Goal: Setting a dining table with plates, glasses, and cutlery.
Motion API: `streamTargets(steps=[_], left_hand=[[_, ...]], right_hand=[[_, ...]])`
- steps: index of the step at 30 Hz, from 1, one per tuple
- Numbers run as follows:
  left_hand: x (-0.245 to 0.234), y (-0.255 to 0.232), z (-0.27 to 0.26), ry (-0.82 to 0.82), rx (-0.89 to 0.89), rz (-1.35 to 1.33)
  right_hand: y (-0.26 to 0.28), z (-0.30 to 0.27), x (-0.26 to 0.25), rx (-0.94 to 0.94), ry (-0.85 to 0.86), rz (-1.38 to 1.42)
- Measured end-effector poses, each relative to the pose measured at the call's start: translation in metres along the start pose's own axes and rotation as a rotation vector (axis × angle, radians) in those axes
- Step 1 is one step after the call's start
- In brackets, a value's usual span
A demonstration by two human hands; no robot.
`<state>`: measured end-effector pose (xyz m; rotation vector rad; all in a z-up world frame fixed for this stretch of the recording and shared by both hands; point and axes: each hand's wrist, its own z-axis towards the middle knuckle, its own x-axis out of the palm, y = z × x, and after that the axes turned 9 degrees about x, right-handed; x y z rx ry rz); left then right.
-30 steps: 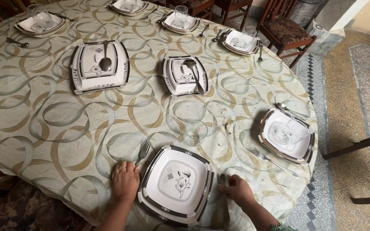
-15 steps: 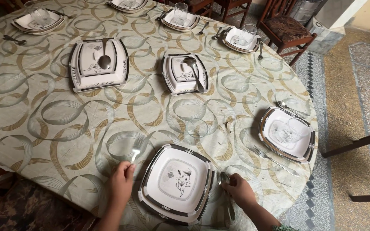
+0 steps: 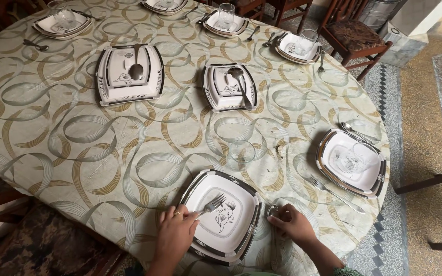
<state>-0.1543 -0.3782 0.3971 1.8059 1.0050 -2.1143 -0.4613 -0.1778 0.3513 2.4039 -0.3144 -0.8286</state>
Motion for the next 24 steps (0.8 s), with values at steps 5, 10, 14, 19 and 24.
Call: streamTargets(steps=[5, 10, 14, 19, 24], left_hand=[[0.004, -0.002, 0.006, 0.04, -0.03, 0.05], [0.006, -0.015, 0.01, -0.059, 0.037, -0.02], [0.03, -0.027, 0.009, -0.058, 0.178, -0.109], [0.033, -0.044, 0.01, 0.071, 0.272, -0.408], [0.024, -0.049, 0.01, 0.061, 0.227, -0.483]], right_hand=[[-0.021, 0.019, -0.002, -0.002, 0.079, 0.159], [-0.021, 0.013, -0.004, -0.014, 0.102, 0.171], [-0.022, 0.015, 0.001, -0.075, 0.115, 0.1], [-0.02, 0.014, 0.012, -0.14, -0.072, -0.296], [-0.026, 0.022, -0.002, 0.042, -0.006, -0.095]])
